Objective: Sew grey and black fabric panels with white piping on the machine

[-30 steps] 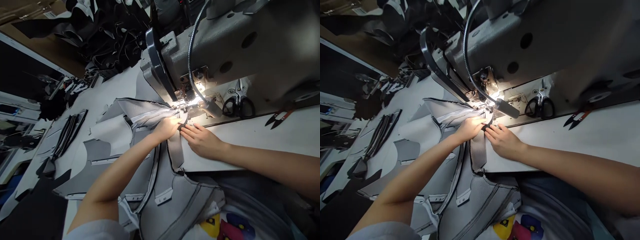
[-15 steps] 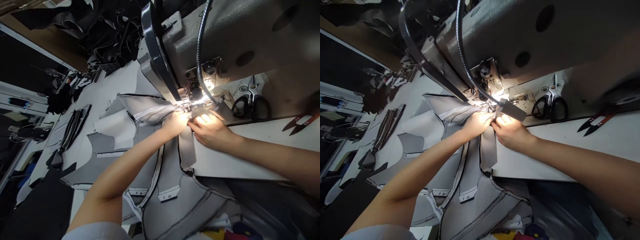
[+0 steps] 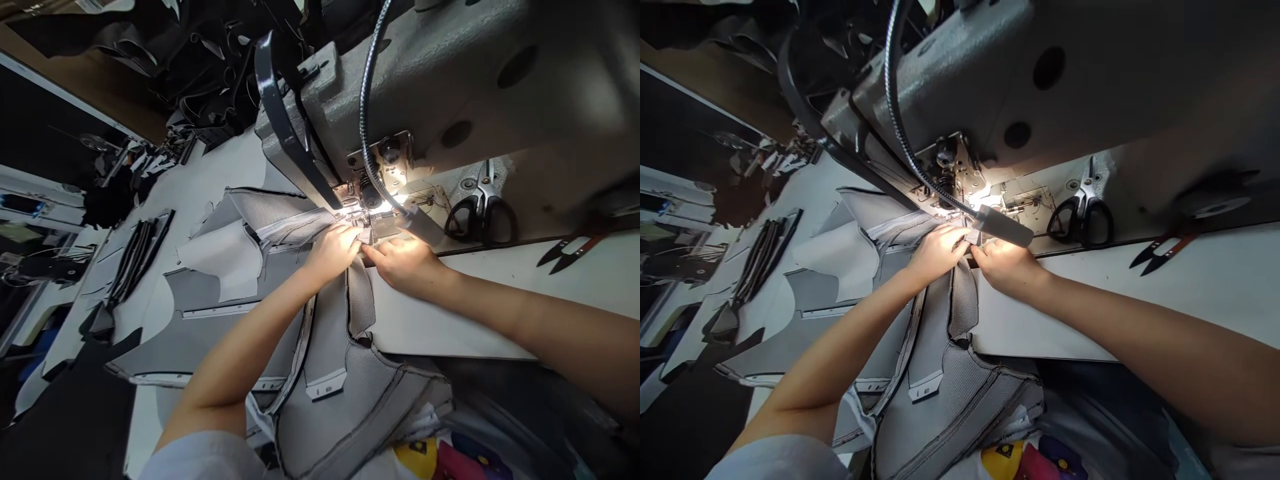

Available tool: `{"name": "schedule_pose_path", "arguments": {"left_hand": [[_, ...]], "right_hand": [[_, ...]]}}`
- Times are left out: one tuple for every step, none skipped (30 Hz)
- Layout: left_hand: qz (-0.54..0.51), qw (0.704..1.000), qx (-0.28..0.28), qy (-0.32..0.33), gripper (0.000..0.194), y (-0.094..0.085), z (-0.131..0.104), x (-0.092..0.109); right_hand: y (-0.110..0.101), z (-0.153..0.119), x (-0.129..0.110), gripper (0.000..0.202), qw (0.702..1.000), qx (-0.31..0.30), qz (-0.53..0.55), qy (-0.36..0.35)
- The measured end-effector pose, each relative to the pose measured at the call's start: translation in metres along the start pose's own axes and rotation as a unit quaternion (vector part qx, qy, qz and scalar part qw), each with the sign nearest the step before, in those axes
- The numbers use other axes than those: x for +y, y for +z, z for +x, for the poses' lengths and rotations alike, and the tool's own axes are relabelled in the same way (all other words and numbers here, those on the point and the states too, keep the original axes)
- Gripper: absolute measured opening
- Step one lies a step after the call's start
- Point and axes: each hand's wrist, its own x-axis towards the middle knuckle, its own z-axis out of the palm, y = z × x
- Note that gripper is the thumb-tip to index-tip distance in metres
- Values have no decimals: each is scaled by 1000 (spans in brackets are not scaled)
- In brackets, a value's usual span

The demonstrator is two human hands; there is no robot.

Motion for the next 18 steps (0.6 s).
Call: {"name": "schedule_pose_path", "arguments": {"left_hand": [[0, 1000, 7, 9, 21, 1, 0, -1], [-2, 1000, 10, 17, 22, 2, 0, -2], [-4, 1000, 13, 21, 23, 4, 0, -2], [-7, 1000, 15, 22, 23, 5, 1, -2], [-10, 1000, 15, 20, 24, 6, 2, -2], [-11, 1000, 13, 16, 25, 7, 3, -1], [-10, 1000, 8, 12, 26, 8, 4, 0], [-6, 1000, 2, 11, 26, 8, 5, 1], [0, 1000, -4, 12, 26, 9, 6, 2], [7, 1000, -11, 13, 25, 9, 6, 4], [16, 1000, -16, 16, 25, 8, 7, 5], [25, 999, -22, 20, 24, 8, 8, 6], [32, 999, -28, 24, 23, 7, 10, 7], [36, 998, -33, 27, 22, 6, 11, 7], [37, 998, -39, 31, 22, 5, 12, 6], [36, 998, -45, 35, 22, 4, 13, 6], [33, 998, -50, 38, 22, 3, 14, 4], [28, 998, -52, 37, 22, 2, 15, 3]], "right_hand": [[2, 0, 0, 35, 1000, 3, 0, 2], [3, -1, -1, 36, 1000, 6, -1, 3], [3, -1, -1, 36, 1000, 8, -2, 3], [3, -1, -1, 36, 1000, 9, -3, 3], [2, 0, -1, 35, 1000, 8, -3, 4], [1, 0, -1, 34, 1000, 5, -2, 3], [-1, 1, -1, 33, 1000, 1, -2, 3], [-3, 1, -1, 32, 1000, -3, -3, 2], [-5, 2, -1, 32, 1000, -8, -6, 0], [-6, 2, -1, 33, 1000, -12, -12, 0], [-7, 3, -1, 35, 1000, -16, -18, 1], [-8, 4, 0, 36, 999, -20, -24, 4], [-8, 4, 0, 36, 999, -25, -30, 7], [-9, 5, 0, 36, 999, -32, -35, 11], [-9, 6, 0, 35, 998, -40, -40, 16], [-9, 7, 0, 36, 998, -49, -44, 19], [-9, 8, 0, 36, 997, -58, -47, 21], [-10, 8, -1, 38, 996, -69, -49, 21]]}}
